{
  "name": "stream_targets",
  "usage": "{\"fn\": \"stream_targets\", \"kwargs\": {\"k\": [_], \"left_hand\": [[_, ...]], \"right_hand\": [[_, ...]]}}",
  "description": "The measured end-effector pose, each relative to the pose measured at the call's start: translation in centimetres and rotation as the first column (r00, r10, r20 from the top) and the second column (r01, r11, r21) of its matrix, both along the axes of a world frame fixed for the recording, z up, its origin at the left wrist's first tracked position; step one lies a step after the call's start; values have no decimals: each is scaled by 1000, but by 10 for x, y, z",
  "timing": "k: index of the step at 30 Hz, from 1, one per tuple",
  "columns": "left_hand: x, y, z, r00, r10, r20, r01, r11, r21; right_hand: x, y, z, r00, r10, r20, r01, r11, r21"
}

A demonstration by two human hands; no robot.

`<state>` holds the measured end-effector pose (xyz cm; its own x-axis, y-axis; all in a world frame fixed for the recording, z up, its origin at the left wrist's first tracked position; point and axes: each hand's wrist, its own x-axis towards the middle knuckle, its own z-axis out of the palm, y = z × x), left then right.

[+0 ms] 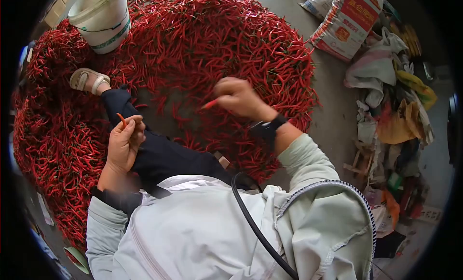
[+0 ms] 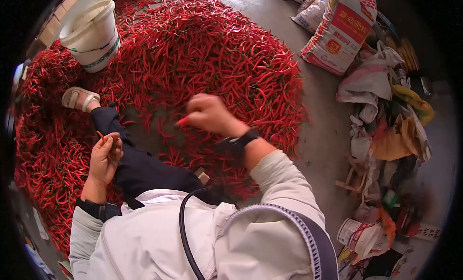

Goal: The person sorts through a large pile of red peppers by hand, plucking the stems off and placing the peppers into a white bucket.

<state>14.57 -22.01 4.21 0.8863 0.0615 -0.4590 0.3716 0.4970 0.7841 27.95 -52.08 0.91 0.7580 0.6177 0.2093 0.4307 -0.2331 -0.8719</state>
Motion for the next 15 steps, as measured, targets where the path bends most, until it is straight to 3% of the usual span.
{"fn": "stream_targets", "kwargs": {"k": [2, 3, 4, 5, 7, 8, 9, 11, 15], "left_hand": [[4, -14, 17, 1000, 12, -9, -11, 994, 108], [5, -18, 23, 997, -73, -7, 72, 963, 259], [6, -20, 26, 988, -156, -20, 150, 903, 403], [5, -19, 22, 987, -159, -23, 155, 900, 407], [0, -14, 8, 980, -195, -26, 191, 913, 359], [-1, -16, 10, 991, -133, -16, 133, 960, 245], [-1, -18, 12, 991, -136, -20, 137, 960, 245], [-3, -21, 15, 981, 38, -192, -16, 993, 114], [-9, -18, 3, 958, -74, -278, 72, 997, -19]], "right_hand": [[-17, 44, 7, 945, 246, 216, -232, 969, -89], [-25, 64, 7, 901, 303, 310, -292, 953, -83], [-34, 81, 11, 886, 375, 274, -359, 927, -107], [-41, 96, 18, 885, 370, 283, -370, 927, -54], [-50, 122, 19, 906, 305, 293, -305, 951, -47], [-54, 130, 20, 933, 227, 279, -243, 970, 24], [-56, 136, 20, 955, 148, 258, -177, 980, 93], [-59, 140, 15, 965, 128, 229, -152, 984, 94], [-57, 126, -4, 983, 70, 169, -76, 997, 29]]}}
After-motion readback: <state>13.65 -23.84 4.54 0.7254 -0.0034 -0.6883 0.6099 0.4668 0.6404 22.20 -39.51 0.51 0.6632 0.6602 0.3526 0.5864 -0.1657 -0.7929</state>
